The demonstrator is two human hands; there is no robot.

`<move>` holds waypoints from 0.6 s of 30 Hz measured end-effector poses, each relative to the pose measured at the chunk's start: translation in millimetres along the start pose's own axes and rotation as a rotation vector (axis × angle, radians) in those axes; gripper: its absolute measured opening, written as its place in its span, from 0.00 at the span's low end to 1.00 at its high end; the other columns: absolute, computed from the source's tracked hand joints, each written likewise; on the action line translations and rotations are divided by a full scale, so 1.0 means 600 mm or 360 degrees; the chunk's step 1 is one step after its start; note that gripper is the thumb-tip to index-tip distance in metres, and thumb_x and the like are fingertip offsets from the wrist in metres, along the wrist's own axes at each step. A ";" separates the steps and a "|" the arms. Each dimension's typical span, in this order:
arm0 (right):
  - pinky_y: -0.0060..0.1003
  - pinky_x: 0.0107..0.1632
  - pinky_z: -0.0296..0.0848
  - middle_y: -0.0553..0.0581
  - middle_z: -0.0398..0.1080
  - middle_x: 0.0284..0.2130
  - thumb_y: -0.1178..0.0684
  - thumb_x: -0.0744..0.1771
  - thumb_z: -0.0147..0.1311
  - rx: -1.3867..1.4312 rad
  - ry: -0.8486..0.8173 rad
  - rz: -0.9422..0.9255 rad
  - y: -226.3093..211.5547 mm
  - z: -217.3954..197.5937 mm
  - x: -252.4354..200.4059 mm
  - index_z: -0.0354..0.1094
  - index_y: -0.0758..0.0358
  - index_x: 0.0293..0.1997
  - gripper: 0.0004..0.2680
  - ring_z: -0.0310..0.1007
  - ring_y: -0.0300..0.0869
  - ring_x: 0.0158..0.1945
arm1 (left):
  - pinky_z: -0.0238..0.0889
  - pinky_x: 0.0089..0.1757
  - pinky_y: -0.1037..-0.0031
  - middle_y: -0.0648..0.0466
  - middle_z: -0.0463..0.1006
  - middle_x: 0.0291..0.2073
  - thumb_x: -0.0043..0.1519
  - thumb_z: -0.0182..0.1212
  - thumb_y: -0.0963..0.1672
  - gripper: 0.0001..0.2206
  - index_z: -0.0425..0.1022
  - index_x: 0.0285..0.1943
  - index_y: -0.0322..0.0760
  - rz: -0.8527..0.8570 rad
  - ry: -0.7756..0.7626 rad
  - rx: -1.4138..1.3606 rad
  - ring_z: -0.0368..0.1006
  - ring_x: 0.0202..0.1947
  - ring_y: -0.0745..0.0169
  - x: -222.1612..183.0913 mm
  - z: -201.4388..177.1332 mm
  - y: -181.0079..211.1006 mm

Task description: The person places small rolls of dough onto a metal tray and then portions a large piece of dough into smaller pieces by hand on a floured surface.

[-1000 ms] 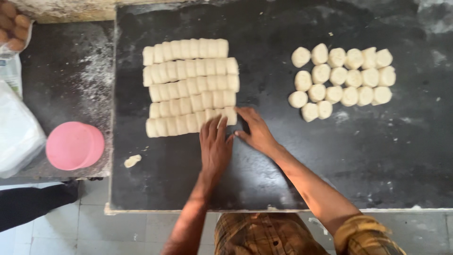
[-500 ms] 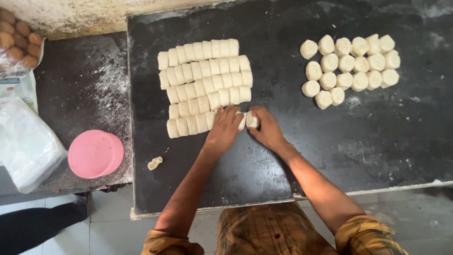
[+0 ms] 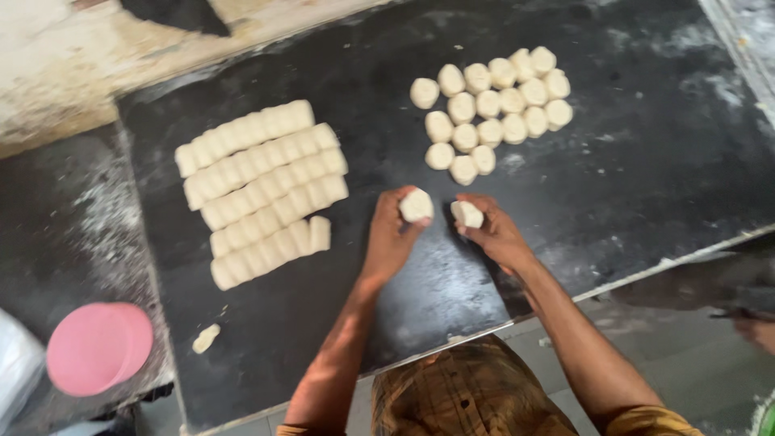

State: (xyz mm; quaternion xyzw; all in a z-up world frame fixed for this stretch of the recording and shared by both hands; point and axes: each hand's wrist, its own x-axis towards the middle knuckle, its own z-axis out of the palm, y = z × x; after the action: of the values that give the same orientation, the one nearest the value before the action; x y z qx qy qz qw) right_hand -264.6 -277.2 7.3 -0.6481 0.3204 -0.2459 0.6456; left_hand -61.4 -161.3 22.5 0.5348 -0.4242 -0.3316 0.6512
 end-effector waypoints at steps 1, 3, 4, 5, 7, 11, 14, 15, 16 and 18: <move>0.36 0.57 0.72 0.55 0.62 0.60 0.69 0.64 0.58 -0.0359 0.0038 -0.0181 -0.012 -0.029 -0.007 0.64 0.65 0.65 0.21 0.69 0.44 0.57 | 0.69 0.53 0.71 0.47 0.66 0.58 0.59 0.67 0.37 0.22 0.68 0.63 0.31 0.0048 -0.0025 0.0026 0.71 0.56 0.58 0.006 0.041 0.003; 0.37 0.56 0.73 0.59 0.63 0.61 0.69 0.62 0.59 -0.0715 0.0128 -0.0247 -0.037 -0.089 -0.009 0.63 0.65 0.65 0.23 0.69 0.48 0.59 | 0.69 0.52 0.68 0.46 0.67 0.56 0.56 0.70 0.37 0.22 0.69 0.60 0.31 0.0164 -0.0027 0.0217 0.71 0.55 0.52 0.024 0.113 0.005; 0.37 0.56 0.73 0.61 0.63 0.61 0.69 0.62 0.60 -0.0897 0.0165 -0.0277 -0.049 -0.118 -0.007 0.63 0.64 0.65 0.24 0.69 0.49 0.60 | 0.69 0.51 0.66 0.45 0.70 0.54 0.55 0.72 0.38 0.23 0.69 0.59 0.32 0.0232 -0.0005 0.0382 0.72 0.54 0.49 0.040 0.146 0.003; 0.39 0.56 0.72 0.62 0.65 0.58 0.69 0.61 0.61 -0.0958 0.0237 -0.0280 -0.059 -0.142 0.000 0.61 0.64 0.67 0.26 0.69 0.51 0.58 | 0.68 0.51 0.64 0.45 0.72 0.51 0.54 0.74 0.38 0.24 0.69 0.57 0.32 0.0301 0.0022 0.0553 0.72 0.52 0.46 0.059 0.176 0.000; 0.42 0.56 0.70 0.63 0.68 0.52 0.67 0.60 0.62 -0.1079 0.0374 -0.0286 -0.074 -0.182 0.023 0.56 0.64 0.71 0.30 0.70 0.54 0.55 | 0.69 0.52 0.61 0.45 0.72 0.53 0.56 0.72 0.41 0.23 0.69 0.59 0.34 0.0232 -0.0086 0.0515 0.72 0.54 0.45 0.104 0.229 -0.010; 0.48 0.60 0.69 0.66 0.67 0.55 0.66 0.60 0.65 -0.1324 0.0324 -0.0501 -0.076 -0.241 0.082 0.59 0.66 0.67 0.27 0.67 0.60 0.59 | 0.53 0.62 0.47 0.48 0.74 0.51 0.55 0.73 0.45 0.22 0.72 0.57 0.37 0.0515 -0.0141 0.1210 0.67 0.59 0.43 0.179 0.288 -0.041; 0.50 0.60 0.68 0.66 0.67 0.56 0.65 0.59 0.66 -0.1399 0.0222 -0.0561 -0.058 -0.269 0.111 0.61 0.65 0.64 0.26 0.66 0.62 0.60 | 0.46 0.65 0.42 0.50 0.74 0.54 0.56 0.70 0.48 0.23 0.72 0.60 0.38 0.0353 -0.0150 0.1510 0.64 0.64 0.47 0.193 0.299 -0.064; 0.50 0.60 0.69 0.65 0.67 0.56 0.64 0.59 0.66 -0.1395 0.0187 -0.0572 -0.050 -0.274 0.118 0.61 0.65 0.63 0.25 0.67 0.62 0.60 | 0.46 0.64 0.42 0.50 0.73 0.55 0.56 0.70 0.47 0.23 0.72 0.59 0.38 0.0379 -0.0123 0.1566 0.64 0.64 0.47 0.193 0.298 -0.070; 0.50 0.60 0.69 0.65 0.66 0.56 0.63 0.60 0.67 -0.1390 0.0152 -0.0583 -0.043 -0.279 0.122 0.62 0.65 0.62 0.24 0.67 0.61 0.60 | 0.46 0.63 0.41 0.51 0.73 0.56 0.56 0.70 0.47 0.22 0.73 0.58 0.38 0.0405 -0.0095 0.1622 0.64 0.64 0.47 0.187 0.297 -0.074; 0.48 0.58 0.71 0.66 0.63 0.57 0.61 0.61 0.67 -0.1281 0.0210 -0.0540 -0.031 -0.281 0.122 0.62 0.64 0.60 0.22 0.67 0.60 0.59 | 0.47 0.63 0.40 0.51 0.72 0.57 0.56 0.70 0.47 0.22 0.73 0.58 0.39 0.0389 -0.0059 0.1698 0.63 0.64 0.48 0.179 0.296 -0.081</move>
State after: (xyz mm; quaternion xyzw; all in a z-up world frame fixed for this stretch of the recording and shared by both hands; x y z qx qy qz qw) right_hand -336.8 -446.1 26.3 -0.8742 0.3203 -0.2448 0.2705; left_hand -176.3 -340.5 8.5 0.7318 -0.6039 -0.0017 0.3159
